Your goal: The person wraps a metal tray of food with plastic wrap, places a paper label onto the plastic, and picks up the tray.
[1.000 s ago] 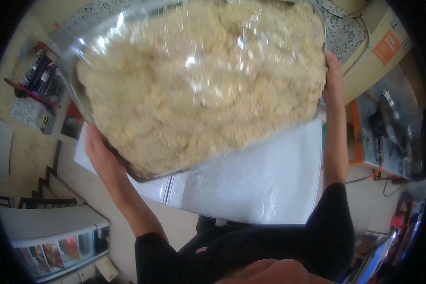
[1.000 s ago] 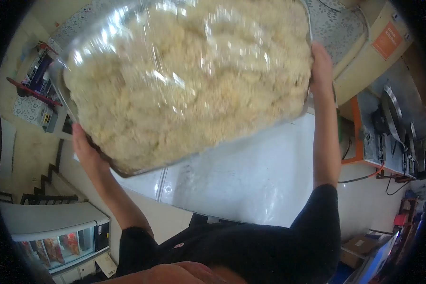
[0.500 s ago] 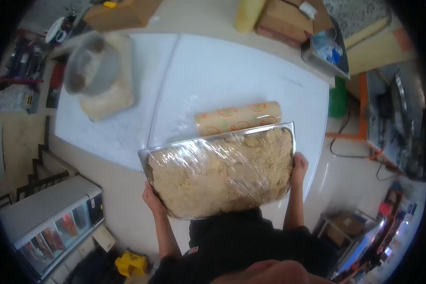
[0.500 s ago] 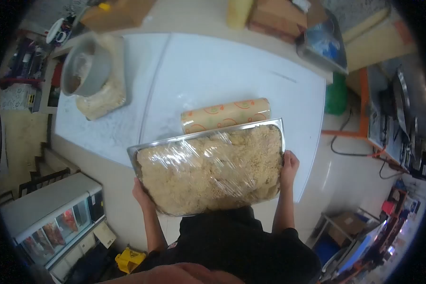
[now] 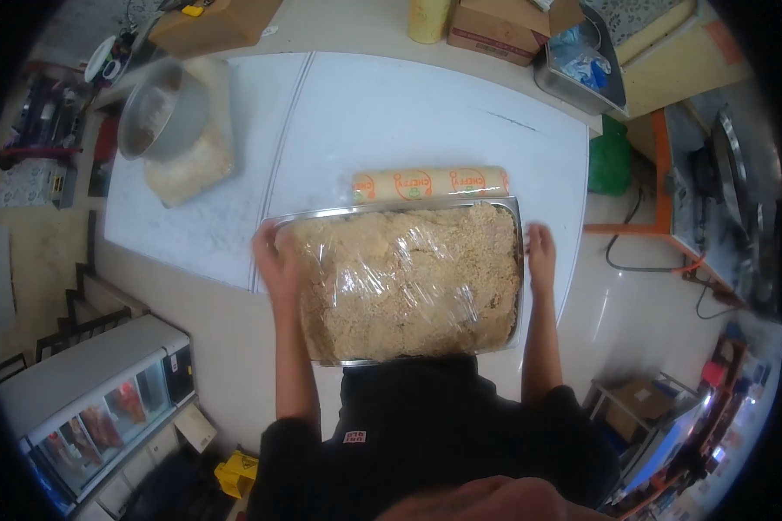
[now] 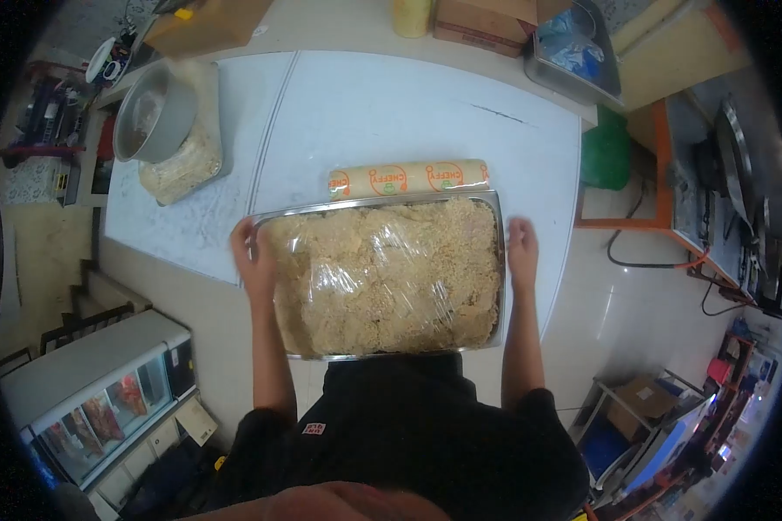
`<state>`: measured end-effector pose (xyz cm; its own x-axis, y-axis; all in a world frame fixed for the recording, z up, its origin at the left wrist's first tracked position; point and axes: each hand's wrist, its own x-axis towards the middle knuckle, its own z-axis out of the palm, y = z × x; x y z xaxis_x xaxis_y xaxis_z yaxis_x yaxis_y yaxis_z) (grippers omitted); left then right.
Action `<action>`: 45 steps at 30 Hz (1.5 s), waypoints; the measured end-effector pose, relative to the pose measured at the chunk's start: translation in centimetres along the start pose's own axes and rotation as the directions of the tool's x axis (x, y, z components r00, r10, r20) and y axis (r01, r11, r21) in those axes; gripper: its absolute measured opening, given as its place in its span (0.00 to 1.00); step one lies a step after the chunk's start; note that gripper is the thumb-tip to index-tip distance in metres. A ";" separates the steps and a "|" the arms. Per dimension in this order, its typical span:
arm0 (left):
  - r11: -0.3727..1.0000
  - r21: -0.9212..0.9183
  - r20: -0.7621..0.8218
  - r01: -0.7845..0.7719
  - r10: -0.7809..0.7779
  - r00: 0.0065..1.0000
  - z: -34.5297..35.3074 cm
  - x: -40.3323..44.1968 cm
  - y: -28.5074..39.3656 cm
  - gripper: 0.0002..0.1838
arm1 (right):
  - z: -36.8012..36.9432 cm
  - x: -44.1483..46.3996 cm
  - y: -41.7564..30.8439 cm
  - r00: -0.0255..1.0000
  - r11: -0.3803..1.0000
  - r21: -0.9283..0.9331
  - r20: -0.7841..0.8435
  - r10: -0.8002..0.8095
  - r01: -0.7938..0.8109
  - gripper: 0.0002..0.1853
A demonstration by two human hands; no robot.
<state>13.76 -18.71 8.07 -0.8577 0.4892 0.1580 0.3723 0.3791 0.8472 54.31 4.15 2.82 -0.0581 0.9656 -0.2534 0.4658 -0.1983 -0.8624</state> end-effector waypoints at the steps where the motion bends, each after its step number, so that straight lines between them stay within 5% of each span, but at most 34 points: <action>1: 0.997 -0.019 0.103 -0.069 0.070 0.992 1.8 1.5 1.1 0.18 | 0.5 2.3 -0.6 0.996 0.996 -0.017 -0.014 -0.087 0.086 0.21; 4: 0.977 0.185 0.494 -0.110 0.004 0.869 7.2 5.3 4.5 0.17 | 2.8 9.4 -3.5 0.966 0.974 -0.076 0.163 -0.201 0.216 0.23; 7: 0.929 0.286 0.712 -0.235 -0.042 0.701 10.4 4.2 8.9 0.21 | 5.6 12.6 -5.5 0.930 0.979 -0.197 0.345 0.123 -0.056 0.23; 8: 0.914 0.301 0.767 -0.270 -0.064 0.638 10.7 3.4 9.6 0.22 | 6.0 13.1 -5.4 0.912 0.987 -0.096 0.380 0.156 -0.129 0.22; 10: 0.869 0.312 0.727 -0.384 0.042 0.685 11.0 2.2 8.3 0.22 | 6.7 14.0 -6.5 0.870 0.957 0.112 0.454 0.190 -0.267 0.22; 11: 0.835 0.317 0.706 -0.449 0.109 0.700 11.5 2.3 7.8 0.22 | 7.5 13.6 -7.4 0.909 0.919 0.249 0.364 0.205 -0.307 0.20; 14: 0.783 0.386 0.731 -0.489 0.064 0.679 12.2 1.4 7.5 0.21 | 10.3 18.0 -4.6 0.932 0.869 0.425 0.349 0.102 -0.254 0.19; 15: 0.875 0.252 0.679 -0.414 0.145 0.719 12.1 1.4 7.4 0.20 | 10.8 18.6 -4.4 0.924 0.869 0.409 0.359 0.129 -0.280 0.18; 19: 0.914 0.220 0.575 -0.340 0.160 0.802 12.4 1.4 7.5 0.17 | 10.5 21.7 -5.1 0.927 0.820 0.471 0.330 0.177 -0.324 0.15; 22: 0.942 0.233 0.600 -0.243 0.057 0.798 12.7 1.4 5.1 0.20 | 6.6 21.2 -2.8 0.936 0.779 0.538 0.305 0.177 -0.323 0.13; 25: 0.983 0.048 0.171 -0.177 0.166 0.971 15.6 3.8 3.7 0.23 | 5.1 20.0 -1.9 0.951 0.799 0.554 0.301 0.070 -0.234 0.13; 26: 1.000 0.006 0.340 0.004 -0.006 0.940 16.8 4.8 2.9 0.22 | 5.2 19.6 -1.8 0.951 0.801 0.554 0.303 0.062 -0.229 0.13; 28: 0.936 0.017 0.643 0.352 -0.280 0.713 18.4 6.6 2.3 0.22 | 5.8 19.9 -2.3 0.953 0.801 0.563 0.303 0.028 -0.202 0.13; 36: 0.864 -0.307 0.617 0.399 -0.139 0.774 15.6 6.6 10.8 0.23 | 4.3 22.2 -7.4 0.913 0.839 0.525 0.397 -0.093 -0.143 0.12; 45: 0.800 -0.479 0.575 0.361 -0.025 0.818 10.2 -3.8 16.4 0.21 | -5.1 14.5 -9.7 0.939 0.809 0.587 0.292 -0.179 -0.028 0.06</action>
<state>26.77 -6.38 16.24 -0.5069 0.8422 -0.1835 -0.1822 0.1034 0.9778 53.44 20.97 9.74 -0.3960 0.8936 -0.2115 -0.1395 -0.2862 -0.9480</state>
